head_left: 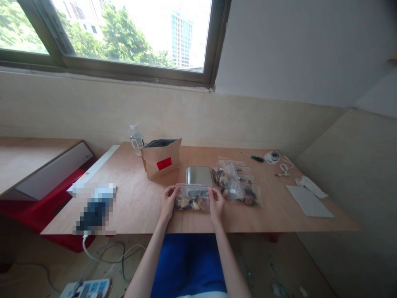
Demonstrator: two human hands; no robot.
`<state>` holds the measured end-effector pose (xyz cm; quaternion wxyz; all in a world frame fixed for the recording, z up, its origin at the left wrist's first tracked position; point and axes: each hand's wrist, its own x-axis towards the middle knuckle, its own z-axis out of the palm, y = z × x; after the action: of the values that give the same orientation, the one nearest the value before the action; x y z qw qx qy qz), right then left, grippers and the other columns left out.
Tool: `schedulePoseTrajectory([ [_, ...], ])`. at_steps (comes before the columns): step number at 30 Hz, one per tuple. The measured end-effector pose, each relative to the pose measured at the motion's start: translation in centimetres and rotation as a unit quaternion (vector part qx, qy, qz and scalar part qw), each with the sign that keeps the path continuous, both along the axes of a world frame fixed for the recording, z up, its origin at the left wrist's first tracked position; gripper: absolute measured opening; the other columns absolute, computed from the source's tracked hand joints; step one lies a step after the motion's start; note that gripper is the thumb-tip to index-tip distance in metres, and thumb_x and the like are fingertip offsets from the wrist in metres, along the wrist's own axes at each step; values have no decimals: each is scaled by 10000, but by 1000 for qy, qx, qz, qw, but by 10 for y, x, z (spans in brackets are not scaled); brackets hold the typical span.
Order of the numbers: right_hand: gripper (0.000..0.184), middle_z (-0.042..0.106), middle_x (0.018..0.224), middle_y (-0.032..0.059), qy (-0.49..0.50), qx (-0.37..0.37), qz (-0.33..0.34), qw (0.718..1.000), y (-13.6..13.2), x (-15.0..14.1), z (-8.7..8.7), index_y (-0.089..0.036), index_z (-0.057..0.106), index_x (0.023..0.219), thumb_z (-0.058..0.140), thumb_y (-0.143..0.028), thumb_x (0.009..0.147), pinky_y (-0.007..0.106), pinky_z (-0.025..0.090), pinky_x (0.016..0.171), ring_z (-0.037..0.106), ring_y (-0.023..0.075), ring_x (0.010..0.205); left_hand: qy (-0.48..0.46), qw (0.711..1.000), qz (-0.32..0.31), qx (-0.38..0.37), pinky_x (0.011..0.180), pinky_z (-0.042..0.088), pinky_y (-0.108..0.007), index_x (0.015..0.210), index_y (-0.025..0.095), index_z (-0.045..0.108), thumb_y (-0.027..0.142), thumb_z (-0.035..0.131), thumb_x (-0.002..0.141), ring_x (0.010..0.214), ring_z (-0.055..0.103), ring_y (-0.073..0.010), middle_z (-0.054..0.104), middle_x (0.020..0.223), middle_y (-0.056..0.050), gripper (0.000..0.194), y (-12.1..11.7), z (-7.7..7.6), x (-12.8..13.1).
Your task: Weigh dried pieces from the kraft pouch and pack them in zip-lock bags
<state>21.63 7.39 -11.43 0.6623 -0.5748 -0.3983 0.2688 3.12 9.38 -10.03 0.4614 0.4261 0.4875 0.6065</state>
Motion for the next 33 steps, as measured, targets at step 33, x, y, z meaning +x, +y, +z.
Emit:
schedulePoseTrajectory([
  [33,392,679,789,77,29,-23,-11,999,3,0,-6,-141,654,878,597,-506,749,292,483,638,615,196,717,10,1000,26,0,625,410,-230,798,163,657,464,599,748,670,547,-139,631,724,-10,311,-1,4,-1],
])
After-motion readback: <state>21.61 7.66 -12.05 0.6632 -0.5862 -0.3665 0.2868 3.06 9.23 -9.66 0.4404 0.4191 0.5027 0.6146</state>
